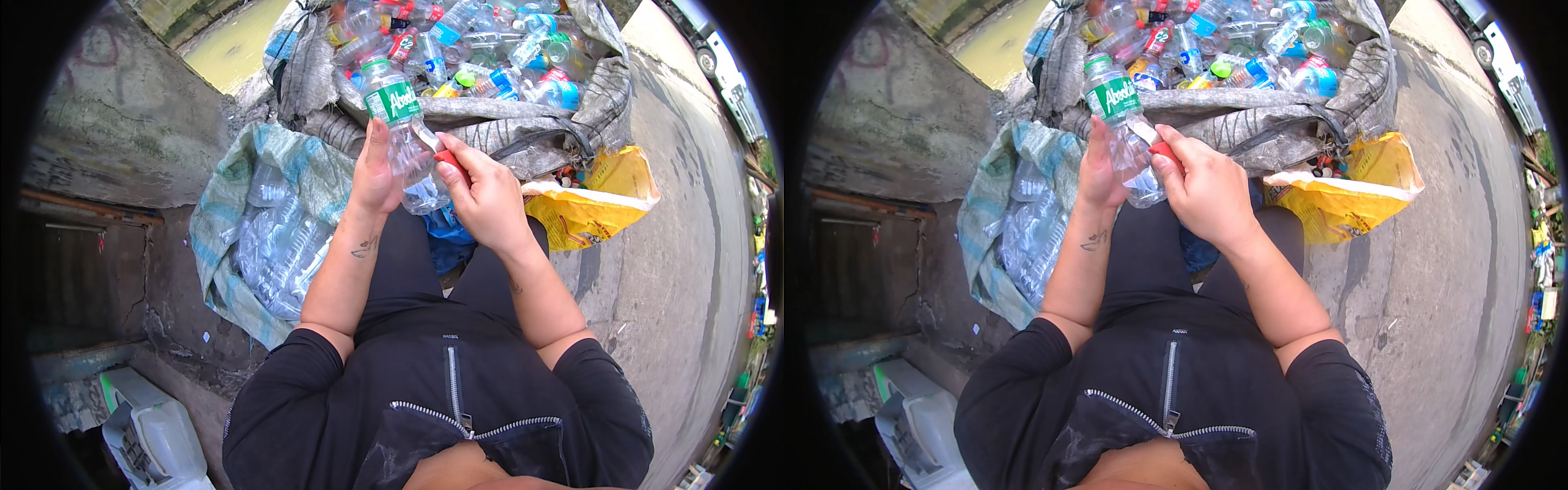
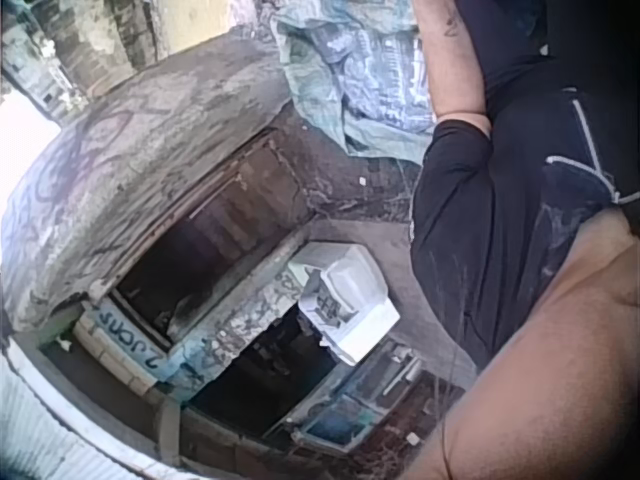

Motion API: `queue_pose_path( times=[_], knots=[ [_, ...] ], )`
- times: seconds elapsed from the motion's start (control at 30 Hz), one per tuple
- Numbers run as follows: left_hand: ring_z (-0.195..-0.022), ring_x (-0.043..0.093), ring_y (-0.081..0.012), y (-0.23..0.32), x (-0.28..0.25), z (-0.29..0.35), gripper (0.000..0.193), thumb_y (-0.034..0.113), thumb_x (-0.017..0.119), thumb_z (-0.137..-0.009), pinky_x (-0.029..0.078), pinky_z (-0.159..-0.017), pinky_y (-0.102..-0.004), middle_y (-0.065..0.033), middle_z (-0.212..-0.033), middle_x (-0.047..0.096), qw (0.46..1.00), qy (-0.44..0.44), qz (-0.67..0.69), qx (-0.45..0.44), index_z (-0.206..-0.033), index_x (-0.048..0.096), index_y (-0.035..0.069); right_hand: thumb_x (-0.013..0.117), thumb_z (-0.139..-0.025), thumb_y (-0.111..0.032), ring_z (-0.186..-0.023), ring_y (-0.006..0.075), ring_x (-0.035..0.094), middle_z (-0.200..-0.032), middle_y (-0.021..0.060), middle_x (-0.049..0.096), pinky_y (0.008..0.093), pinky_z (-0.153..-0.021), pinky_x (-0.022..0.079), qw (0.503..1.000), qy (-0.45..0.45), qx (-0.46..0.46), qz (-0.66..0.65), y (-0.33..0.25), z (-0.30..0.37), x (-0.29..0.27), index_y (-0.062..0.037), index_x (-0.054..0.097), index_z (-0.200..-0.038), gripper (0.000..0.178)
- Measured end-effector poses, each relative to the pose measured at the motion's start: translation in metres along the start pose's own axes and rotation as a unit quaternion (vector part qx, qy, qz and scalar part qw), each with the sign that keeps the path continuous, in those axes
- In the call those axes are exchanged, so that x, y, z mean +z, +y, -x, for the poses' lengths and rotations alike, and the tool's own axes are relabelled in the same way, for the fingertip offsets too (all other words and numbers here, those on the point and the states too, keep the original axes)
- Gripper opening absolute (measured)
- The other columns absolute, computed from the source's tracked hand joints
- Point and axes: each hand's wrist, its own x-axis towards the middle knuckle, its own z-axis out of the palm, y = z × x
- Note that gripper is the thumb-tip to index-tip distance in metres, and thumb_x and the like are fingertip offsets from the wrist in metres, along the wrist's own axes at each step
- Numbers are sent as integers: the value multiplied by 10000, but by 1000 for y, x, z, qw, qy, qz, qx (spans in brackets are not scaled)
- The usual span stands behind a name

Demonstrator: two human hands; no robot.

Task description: The person uses a knife to peel labels off various plastic bottles and places the cleaned bottles into a green sack. The person handles multiple bottles one at a time, removing labels and stacking them in the sack.

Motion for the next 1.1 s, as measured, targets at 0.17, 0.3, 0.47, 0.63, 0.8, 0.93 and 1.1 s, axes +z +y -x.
queue_pose_path(
  times=[0.17,0.3,0.47,0.63,0.8,0.93,1.1],
  knots=[
    [-1009,574,-165,1,0,1,554,525,468,-939,475,-850,-345,-39,-1148,555,998,1,-35,43,-1335,366,151,563,-890,-281,-724,311,642,-860,93,636,416,-642,509,987,-11,-36,154,-17,9,-15,-105,561,-1249,400],
    [-1007,573,-164,3,5,3,534,493,464,-954,470,-856,-348,-37,-1149,553,998,-16,-28,60,-1348,353,151,569,-885,-285,-715,309,641,-846,88,630,417,-632,509,991,-7,-41,129,-16,8,-18,-109,562,-1249,404],
    [-1046,557,-164,6,9,6,547,467,486,-952,468,-870,-349,-44,-1167,542,999,-19,-26,41,-1368,327,149,568,-886,-269,-717,306,642,-847,85,631,400,-625,510,990,2,-33,141,-21,10,-18,-103,564,-1248,398],
    [-1076,542,-165,-4,23,14,578,463,511,-942,464,-878,-358,-50,-1205,522,997,-39,-48,40,-1385,301,158,558,-898,-235,-722,289,647,-909,89,650,372,-638,512,993,85,-35,77,-16,6,-10,-89,560,-1257,387],
    [-1004,591,-209,-9,20,20,549,496,516,-924,475,-874,-385,-81,-1139,570,998,-15,-59,34,-1298,405,110,477,-977,-231,-625,132,605,-839,54,651,264,-571,477,964,-8,73,-255,5,-1,-22,-40,515,-1305,381],
    [-998,597,-224,2,27,14,562,514,496,-927,476,-859,-384,-78,-1122,573,992,-31,-99,67,-1295,405,98,415,-1009,-248,-478,37,462,-718,47,594,188,-450,367,906,-45,145,-395,-6,5,-29,-21,534,-1143,290],
    [-908,617,-211,-1,22,17,518,517,390,-968,492,-825,-370,-69,-1033,609,998,-66,19,10,-1219,512,81,415,-1009,-239,-484,49,472,-677,20,571,211,-459,379,922,-63,127,-360,-13,5,-34,-23,526,-1083,254]
  ],
)
